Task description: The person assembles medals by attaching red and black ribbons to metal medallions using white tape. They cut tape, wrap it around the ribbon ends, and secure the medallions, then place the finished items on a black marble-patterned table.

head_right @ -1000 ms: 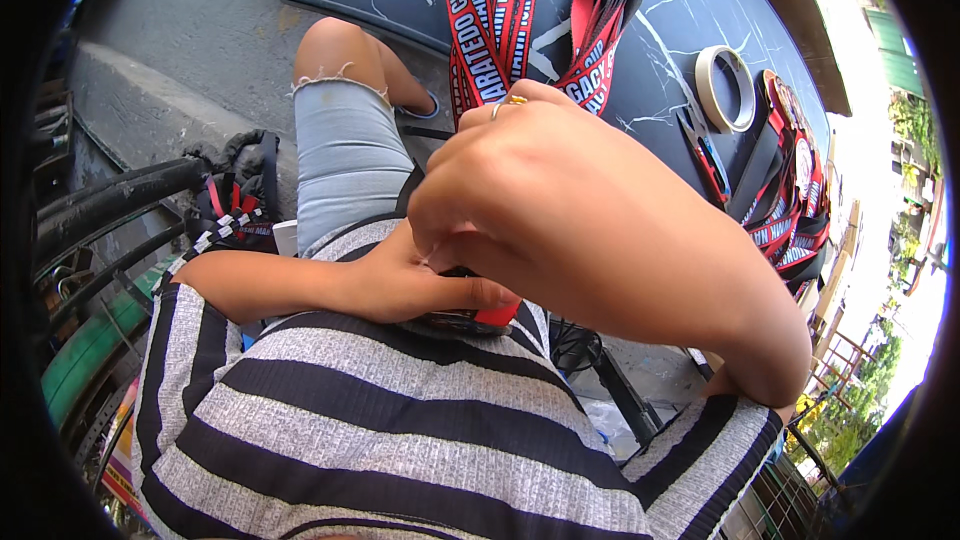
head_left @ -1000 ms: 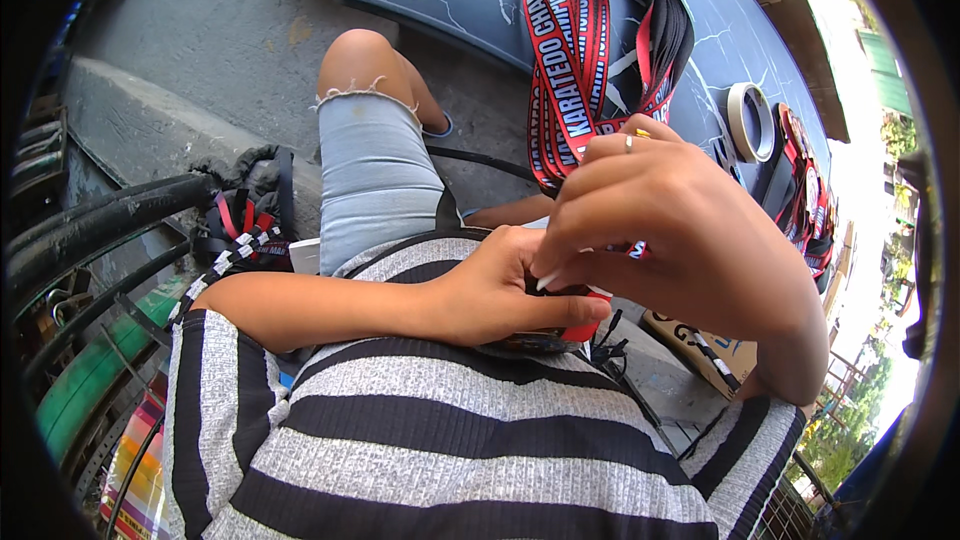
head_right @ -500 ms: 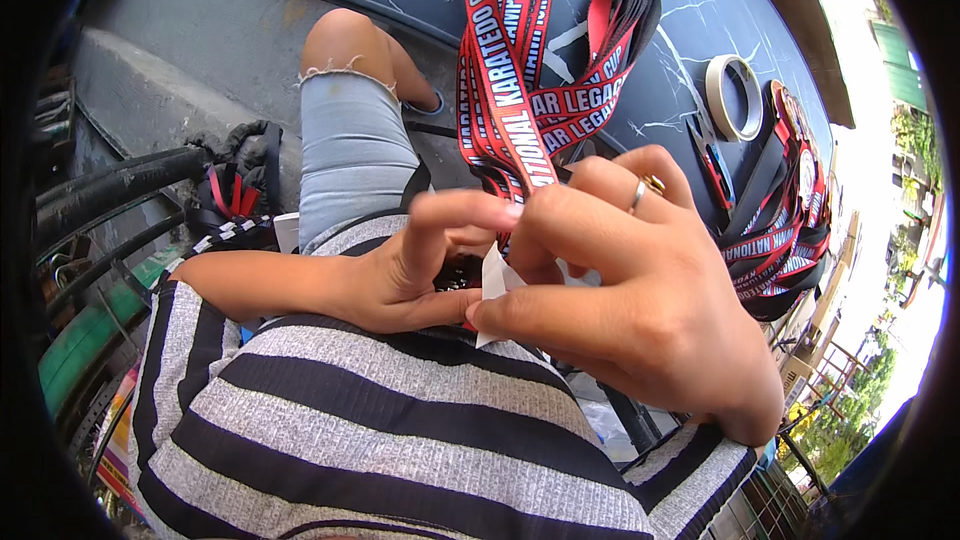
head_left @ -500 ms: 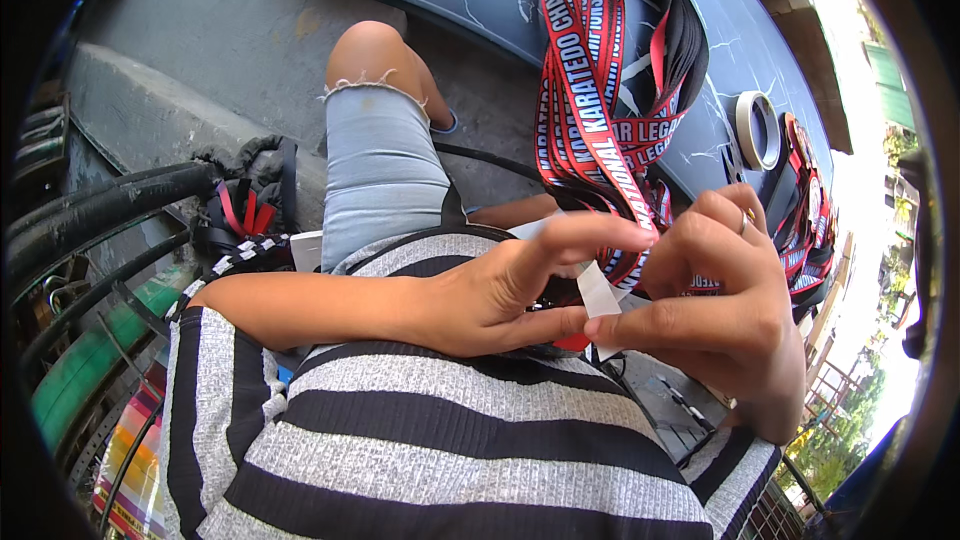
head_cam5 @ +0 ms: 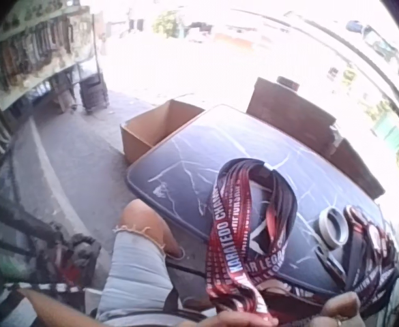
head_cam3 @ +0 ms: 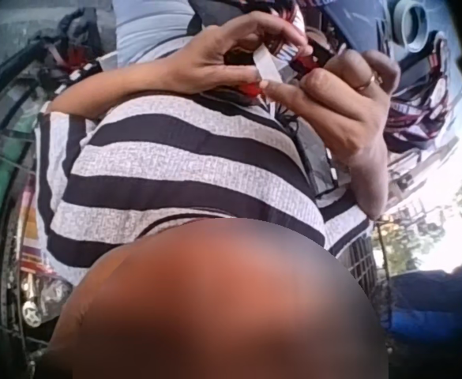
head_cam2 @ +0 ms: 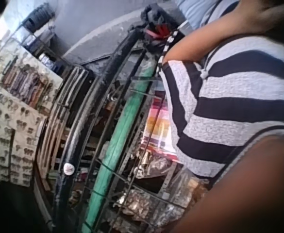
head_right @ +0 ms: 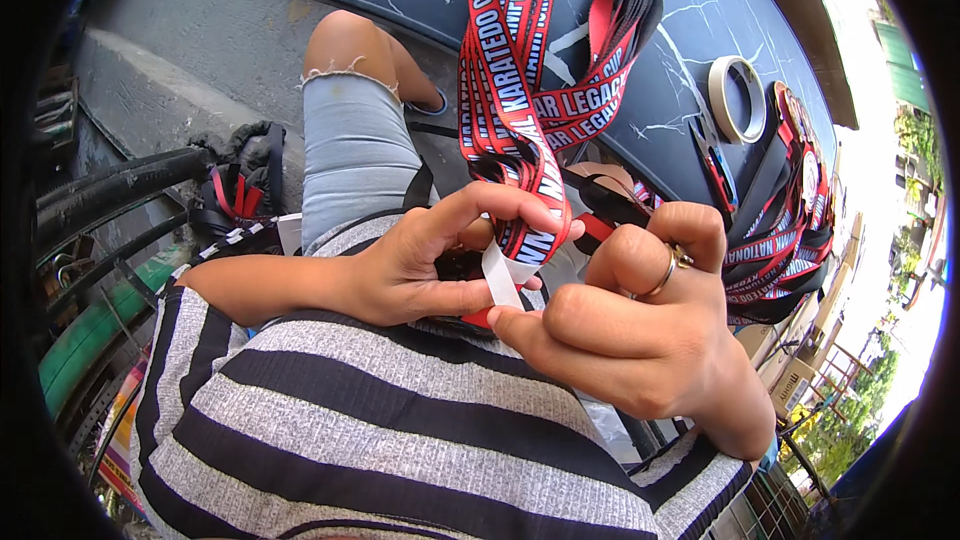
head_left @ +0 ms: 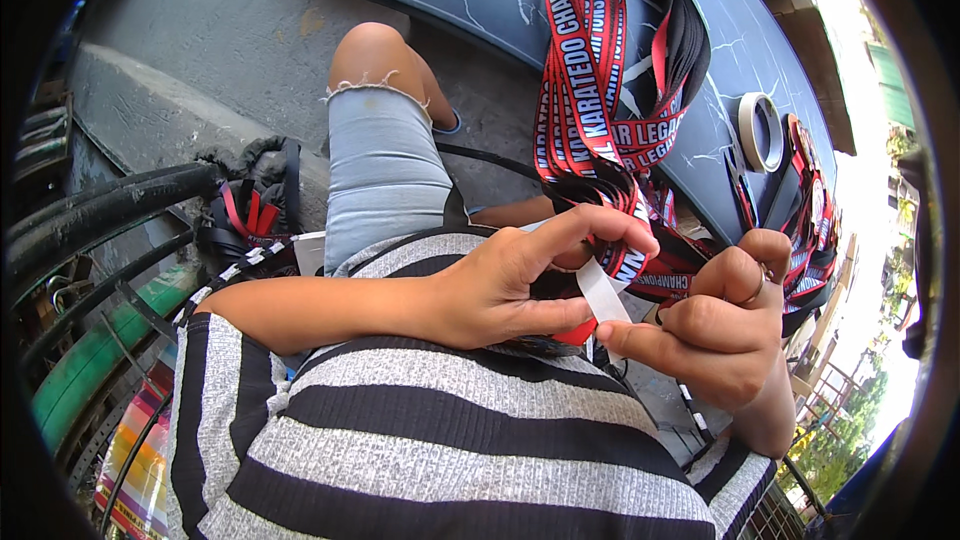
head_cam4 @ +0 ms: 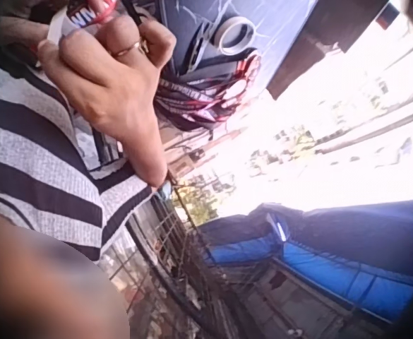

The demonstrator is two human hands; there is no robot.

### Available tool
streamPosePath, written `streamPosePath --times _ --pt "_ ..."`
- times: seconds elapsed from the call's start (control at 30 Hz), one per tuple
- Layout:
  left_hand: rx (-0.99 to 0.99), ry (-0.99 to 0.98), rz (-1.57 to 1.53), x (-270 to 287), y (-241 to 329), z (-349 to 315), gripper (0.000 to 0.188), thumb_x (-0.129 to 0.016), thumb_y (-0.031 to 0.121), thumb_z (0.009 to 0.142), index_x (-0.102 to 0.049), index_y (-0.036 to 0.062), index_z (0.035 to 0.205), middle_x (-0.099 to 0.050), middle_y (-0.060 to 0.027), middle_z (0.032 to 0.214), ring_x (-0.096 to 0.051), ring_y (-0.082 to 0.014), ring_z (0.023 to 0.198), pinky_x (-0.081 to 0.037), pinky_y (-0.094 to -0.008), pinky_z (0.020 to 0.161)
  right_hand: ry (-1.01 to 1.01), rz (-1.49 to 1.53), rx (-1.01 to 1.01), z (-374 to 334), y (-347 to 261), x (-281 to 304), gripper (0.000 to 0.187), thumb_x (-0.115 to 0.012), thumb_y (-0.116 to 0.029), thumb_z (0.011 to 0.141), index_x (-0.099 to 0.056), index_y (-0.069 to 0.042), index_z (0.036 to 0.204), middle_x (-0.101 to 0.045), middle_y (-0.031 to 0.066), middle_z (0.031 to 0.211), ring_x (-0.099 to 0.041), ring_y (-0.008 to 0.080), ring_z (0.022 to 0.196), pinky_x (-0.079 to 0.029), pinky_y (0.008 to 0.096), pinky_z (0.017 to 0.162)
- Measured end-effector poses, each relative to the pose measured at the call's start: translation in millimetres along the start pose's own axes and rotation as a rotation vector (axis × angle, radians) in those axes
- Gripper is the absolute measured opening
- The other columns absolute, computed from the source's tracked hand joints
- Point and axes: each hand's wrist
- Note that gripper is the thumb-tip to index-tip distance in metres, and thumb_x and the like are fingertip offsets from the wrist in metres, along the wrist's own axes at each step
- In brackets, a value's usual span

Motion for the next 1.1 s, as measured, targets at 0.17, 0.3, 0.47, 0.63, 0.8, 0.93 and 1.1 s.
streamPosePath --times 0.17,0.3,0.47,0.63,0.8,0.93,1.1 --pt "0.078 -0.018 -0.125 -2.1 -1.4 -2.0 0.056 -0.060 0.001 0.090 -0.037 0.0048 0.142 -0.047 -0.0105 0.137 -0.059 -0.0145 0.108 -0.046 -0.0296 0.094 0.019 0.065 -0.039 -14.7 10.2 -6.4 0.031 -0.066 -0.033 0.059 -0.080 -0.027 0.085 -0.041 -0.0122 0.063 -0.042 0.0082 0.067 -0.026 0.0325 0.075" --pt "0.098 -0.034 -0.181 -3.3 -1.8 -0.5 0.057 -0.059 0.001 0.091 -0.034 0.0049 0.142 -0.045 -0.0120 0.142 -0.059 -0.0173 0.116 -0.046 -0.0304 0.097 0.056 0.127 -0.080 -26.5 18.1 -18.6 0.025 -0.070 -0.034 0.062 -0.079 -0.030 0.086 -0.033 -0.0104 0.064 -0.039 0.0095 0.067 -0.024 0.0327 0.074" --pt "0.121 -0.087 -0.098 1.0 5.5 -4.6 0.054 -0.059 0.002 0.093 -0.034 0.0045 0.142 -0.044 -0.0154 0.143 -0.056 -0.0195 0.122 -0.045 -0.0350 0.102 0.056 0.249 -0.178 -41.1 19.3 -31.6 0.024 -0.069 -0.026 0.072 -0.075 -0.034 0.093 -0.052 -0.0113 0.078 -0.048 0.0124 0.073 -0.031 0.0348 0.087" --pt "0.148 -0.076 -0.107 1.5 7.2 -0.8 0.054 -0.054 0.000 0.094 -0.029 0.0078 0.141 -0.037 -0.0232 0.149 -0.051 -0.0255 0.130 -0.046 -0.0412 0.104 0.183 0.250 -0.261 -57.2 23.3 -49.5 0.027 -0.076 -0.020 0.069 -0.075 -0.028 0.095 -0.054 -0.0080 0.078 -0.048 0.0131 0.072 -0.033 0.0321 0.084" --pt "0.076 -0.024 -0.097 -0.8 5.0 -0.7 0.056 -0.052 -0.003 0.093 -0.026 0.0096 0.141 -0.034 -0.0272 0.150 -0.045 -0.0315 0.135 -0.045 -0.0473 0.106 0.381 0.909 -0.747 -70.9 9.3 -70.8 0.036 -0.083 -0.033 0.074 -0.067 -0.010 0.097 -0.049 -0.0027 0.076 -0.044 0.0126 0.068 -0.031 0.0296 0.075" --pt "0.100 -0.055 -0.101 -2.9 1.1 -0.7 0.057 -0.053 -0.003 0.093 -0.027 0.0086 0.142 -0.033 -0.0269 0.152 -0.043 -0.0300 0.138 -0.040 -0.0410 0.108 0.296 0.797 -0.623 -64.0 -7.7 -90.3 0.037 -0.077 -0.042 0.081 -0.063 -0.009 0.091 -0.047 -0.0015 0.072 -0.045 0.0138 0.067 -0.031 0.0311 0.077" --pt "0.089 -0.051 -0.002 -2.1 0.6 0.5 0.058 -0.055 -0.003 0.093 -0.026 0.0095 0.142 -0.032 -0.0274 0.152 -0.046 -0.0286 0.136 -0.039 -0.0383 0.108 0.473 0.836 -0.618 -49.5 -16.9 -95.4 0.017 -0.073 -0.024 0.087 -0.065 -0.009 0.087 -0.056 -0.0015 0.071 -0.049 0.0138 0.066 -0.031 0.0317 0.075"
Point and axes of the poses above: each hand's wrist, its own z-axis towards the middle knuckle, its own x-axis out of the back of the hand, y = z × x
